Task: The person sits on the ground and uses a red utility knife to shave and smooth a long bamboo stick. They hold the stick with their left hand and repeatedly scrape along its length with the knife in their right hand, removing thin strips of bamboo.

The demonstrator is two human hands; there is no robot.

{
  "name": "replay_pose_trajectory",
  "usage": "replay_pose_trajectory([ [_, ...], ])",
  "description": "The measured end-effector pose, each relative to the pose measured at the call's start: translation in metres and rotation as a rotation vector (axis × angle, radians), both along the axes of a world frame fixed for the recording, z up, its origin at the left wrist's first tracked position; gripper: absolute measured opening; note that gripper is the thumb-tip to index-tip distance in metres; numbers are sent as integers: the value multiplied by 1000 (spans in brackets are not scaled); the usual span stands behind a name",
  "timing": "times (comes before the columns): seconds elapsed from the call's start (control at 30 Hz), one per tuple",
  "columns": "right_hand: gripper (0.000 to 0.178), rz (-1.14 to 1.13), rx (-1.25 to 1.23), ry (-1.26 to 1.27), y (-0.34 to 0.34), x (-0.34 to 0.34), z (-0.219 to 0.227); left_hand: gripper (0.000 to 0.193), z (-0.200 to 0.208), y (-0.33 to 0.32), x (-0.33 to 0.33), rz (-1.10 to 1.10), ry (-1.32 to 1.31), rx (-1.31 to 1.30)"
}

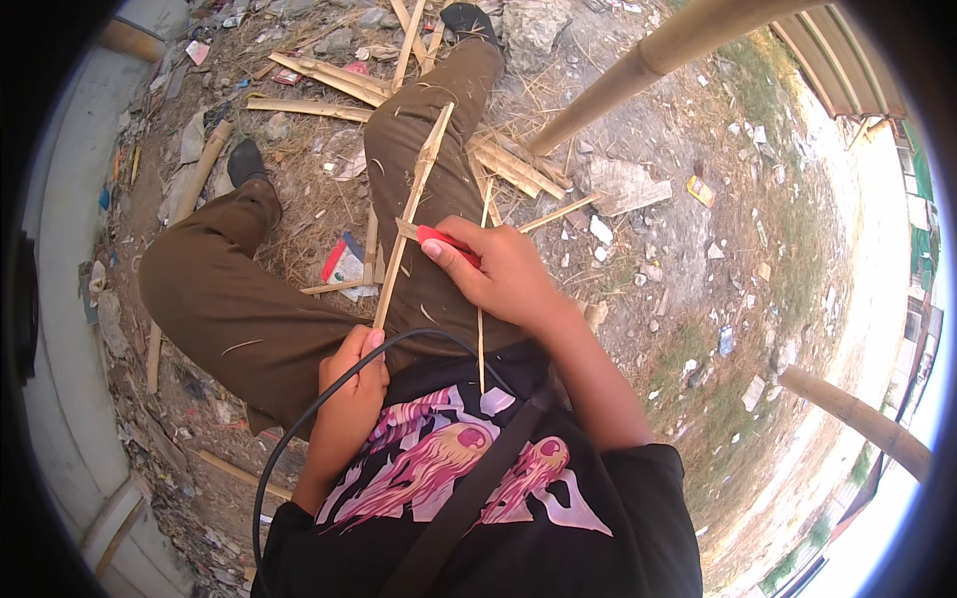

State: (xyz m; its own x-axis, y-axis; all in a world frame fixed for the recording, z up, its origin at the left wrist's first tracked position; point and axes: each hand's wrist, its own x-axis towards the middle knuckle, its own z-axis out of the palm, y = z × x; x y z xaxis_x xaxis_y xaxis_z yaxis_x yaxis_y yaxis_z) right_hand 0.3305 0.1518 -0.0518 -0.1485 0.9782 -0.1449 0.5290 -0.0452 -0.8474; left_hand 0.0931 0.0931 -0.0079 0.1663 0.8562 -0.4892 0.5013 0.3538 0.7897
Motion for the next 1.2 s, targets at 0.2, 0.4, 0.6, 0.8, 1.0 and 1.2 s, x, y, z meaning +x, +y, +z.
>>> replay_pose_trajectory([
  [0.2, 29, 51, 10, -67, 5, 3, 7, 38, 1, 2, 1, -5, 16, -4],
  [0.4, 31, -116, 107, -95, -9, -17, -7, 35, 4, -2, -1, -30, 44, 5],
  [0.6, 29, -303, 164, -92, -9, -26, -14, 32, 8, -9, -5, -88, 24, 33],
  [0.8, 28, -361, 288, -62, -16, -32, -18, 33, 23, -9, -18, -124, 63, -23],
  [1.0, 30, -177, 144, 52, -13, -4, -11, 34, 19, -10, -15, -112, -20, -47],
  [1.2, 38, -107, 136, 217, -8, 5, -26, 34, 15, -11, -10, -95, -69, -38],
])
